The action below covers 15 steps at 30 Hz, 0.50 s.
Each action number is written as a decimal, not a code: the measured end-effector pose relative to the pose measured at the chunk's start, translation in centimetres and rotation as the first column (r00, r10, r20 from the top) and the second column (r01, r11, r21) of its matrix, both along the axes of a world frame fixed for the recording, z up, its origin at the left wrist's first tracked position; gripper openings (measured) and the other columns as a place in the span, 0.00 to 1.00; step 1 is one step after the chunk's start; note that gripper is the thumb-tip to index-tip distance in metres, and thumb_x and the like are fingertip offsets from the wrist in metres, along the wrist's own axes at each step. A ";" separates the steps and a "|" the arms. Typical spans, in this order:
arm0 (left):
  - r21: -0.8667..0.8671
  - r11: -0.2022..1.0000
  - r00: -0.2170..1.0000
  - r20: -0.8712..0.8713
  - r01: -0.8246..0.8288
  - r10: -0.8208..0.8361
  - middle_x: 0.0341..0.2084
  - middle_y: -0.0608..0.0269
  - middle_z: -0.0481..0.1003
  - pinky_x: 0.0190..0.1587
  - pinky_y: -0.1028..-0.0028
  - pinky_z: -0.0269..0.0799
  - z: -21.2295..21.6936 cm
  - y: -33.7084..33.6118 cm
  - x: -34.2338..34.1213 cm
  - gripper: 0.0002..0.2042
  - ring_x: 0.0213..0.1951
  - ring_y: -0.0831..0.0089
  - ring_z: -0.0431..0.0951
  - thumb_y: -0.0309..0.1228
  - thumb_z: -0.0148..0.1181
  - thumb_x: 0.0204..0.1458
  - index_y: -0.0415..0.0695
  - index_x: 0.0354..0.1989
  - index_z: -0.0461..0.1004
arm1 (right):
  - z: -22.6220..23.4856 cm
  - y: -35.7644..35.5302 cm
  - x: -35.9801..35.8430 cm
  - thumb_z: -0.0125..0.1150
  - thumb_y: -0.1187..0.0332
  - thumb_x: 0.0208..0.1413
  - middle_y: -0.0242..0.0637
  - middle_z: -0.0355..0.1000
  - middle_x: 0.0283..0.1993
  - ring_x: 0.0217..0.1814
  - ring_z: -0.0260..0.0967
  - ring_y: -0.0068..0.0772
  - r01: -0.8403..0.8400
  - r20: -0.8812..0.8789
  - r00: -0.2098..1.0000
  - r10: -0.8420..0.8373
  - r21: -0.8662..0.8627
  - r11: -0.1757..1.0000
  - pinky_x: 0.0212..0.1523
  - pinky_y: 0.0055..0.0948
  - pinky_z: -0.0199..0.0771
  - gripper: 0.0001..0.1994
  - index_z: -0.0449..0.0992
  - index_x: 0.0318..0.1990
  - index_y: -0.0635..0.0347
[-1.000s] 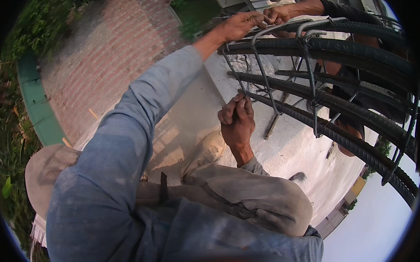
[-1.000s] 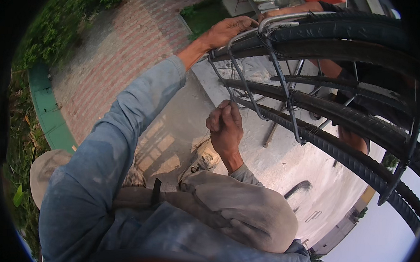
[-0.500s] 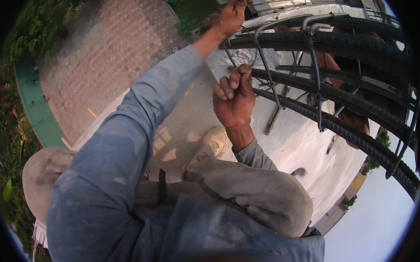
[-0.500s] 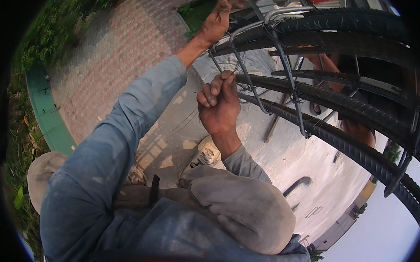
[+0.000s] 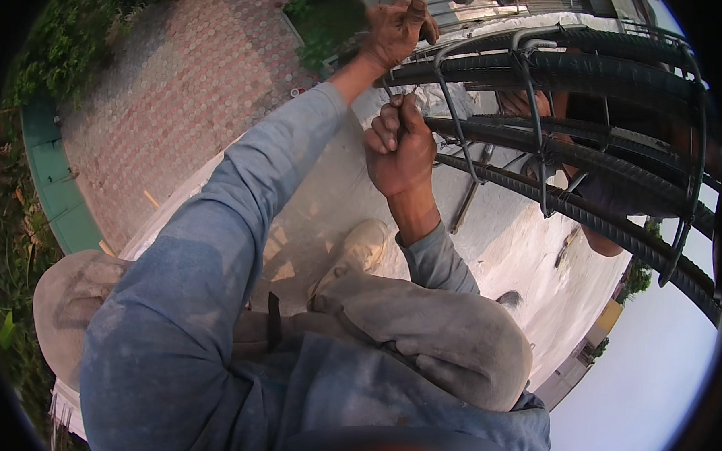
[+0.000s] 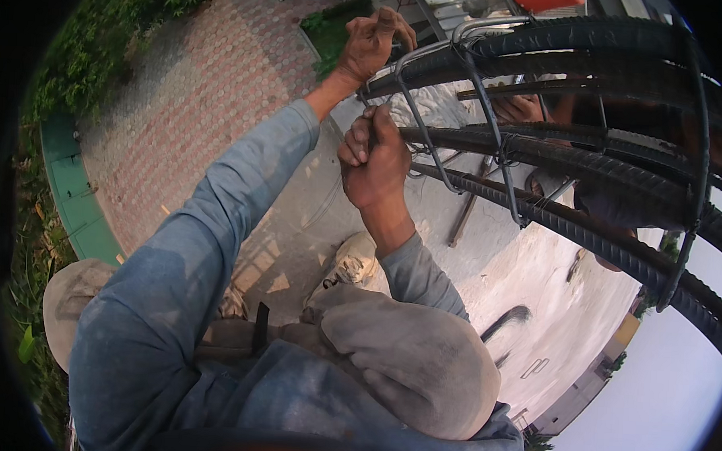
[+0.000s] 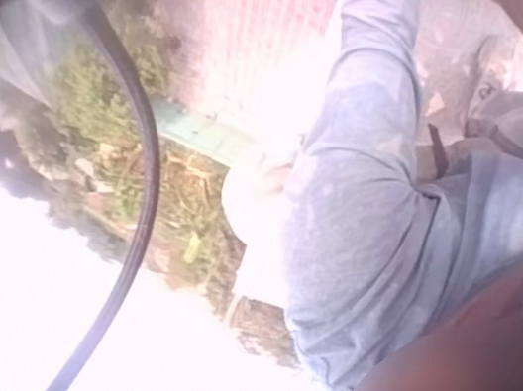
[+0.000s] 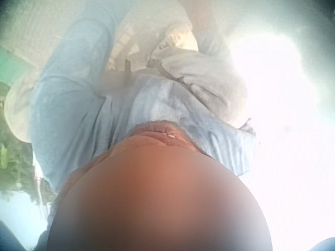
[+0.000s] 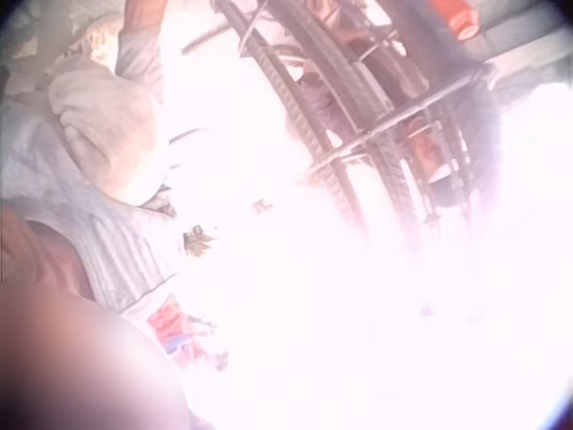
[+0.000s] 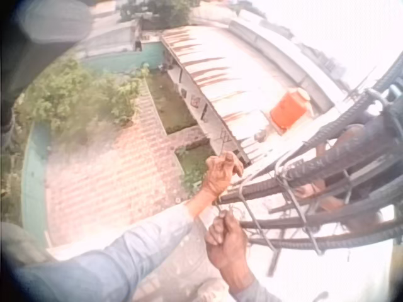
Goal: The person uses a rebar tying tool to twist and secure wire ties around a vertical rebar cage. They repeatedly wrap wire around intersecting bars and tighten the ties to hold the cage together.
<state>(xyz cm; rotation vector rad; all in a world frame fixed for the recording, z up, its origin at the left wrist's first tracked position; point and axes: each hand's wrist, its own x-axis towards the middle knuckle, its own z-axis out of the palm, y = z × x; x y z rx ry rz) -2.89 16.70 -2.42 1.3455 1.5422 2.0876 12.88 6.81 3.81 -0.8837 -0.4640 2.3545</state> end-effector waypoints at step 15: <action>-0.344 0.918 0.963 0.246 0.197 -0.114 0.08 0.60 0.62 0.24 0.60 0.65 -1.2 0.4 -0.3 0.47 0.18 0.75 0.62 0.76 0.47 0.55 0.35 0.13 0.69 | 1.6 -1.6 0.3 0.52 0.55 0.72 0.33 0.68 0.35 0.26 0.61 0.22 -0.050 0.452 0.891 -0.049 0.204 0.978 0.28 0.25 0.62 0.19 0.71 0.55 0.64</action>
